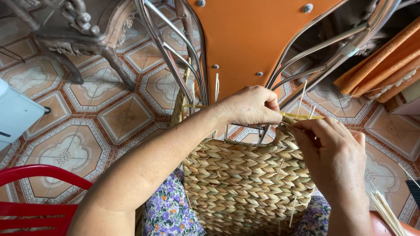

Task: The person is weaving a handbag using dried water hyacinth stalks, attaching handles and trimming excess material.

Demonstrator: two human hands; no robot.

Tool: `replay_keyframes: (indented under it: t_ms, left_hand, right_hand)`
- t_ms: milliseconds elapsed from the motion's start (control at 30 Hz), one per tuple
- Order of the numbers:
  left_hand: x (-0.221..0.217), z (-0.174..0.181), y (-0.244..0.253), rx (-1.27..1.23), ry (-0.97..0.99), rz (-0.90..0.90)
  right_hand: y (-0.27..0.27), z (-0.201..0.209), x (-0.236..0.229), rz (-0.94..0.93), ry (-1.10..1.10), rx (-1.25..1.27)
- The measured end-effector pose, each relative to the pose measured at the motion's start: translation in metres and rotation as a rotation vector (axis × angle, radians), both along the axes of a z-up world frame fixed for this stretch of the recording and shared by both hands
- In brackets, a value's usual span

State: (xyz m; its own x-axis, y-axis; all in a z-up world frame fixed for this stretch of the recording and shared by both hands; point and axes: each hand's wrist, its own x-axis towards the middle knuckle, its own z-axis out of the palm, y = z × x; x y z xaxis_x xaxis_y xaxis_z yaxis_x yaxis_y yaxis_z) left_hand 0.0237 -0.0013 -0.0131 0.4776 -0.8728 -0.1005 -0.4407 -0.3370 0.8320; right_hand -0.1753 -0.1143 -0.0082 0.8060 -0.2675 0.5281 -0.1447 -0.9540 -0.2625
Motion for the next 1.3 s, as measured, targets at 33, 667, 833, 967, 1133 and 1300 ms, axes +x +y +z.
replay_keyframes:
  t_ms: [33,667,833,967,1133,1300]
  left_hand:
    - [0.000,0.000,0.000,0.006,-0.002,0.003]
    - [0.014,-0.008,-0.004,0.011,0.009,-0.018]
    - [0.036,-0.031,-0.022,0.032,0.129,-0.061]
    - [0.052,-0.007,-0.020,0.051,0.476,-0.349]
    - [0.058,0.004,-0.029,0.204,0.420,-0.468]
    - [0.063,-0.026,-0.025,0.057,0.640,-0.550]
  right_hand:
    - [-0.001,-0.001,0.000,-0.017,0.017,0.002]
    - [-0.004,0.021,0.034,-0.034,0.277,-0.085]
    - [0.007,0.024,0.043,-0.090,0.340,-0.153]
    - [0.002,0.018,0.037,0.000,0.223,-0.130]
    - [-0.005,0.014,0.034,-0.015,0.265,0.089]
    - [0.004,0.012,0.039,-0.075,0.255,-0.129]
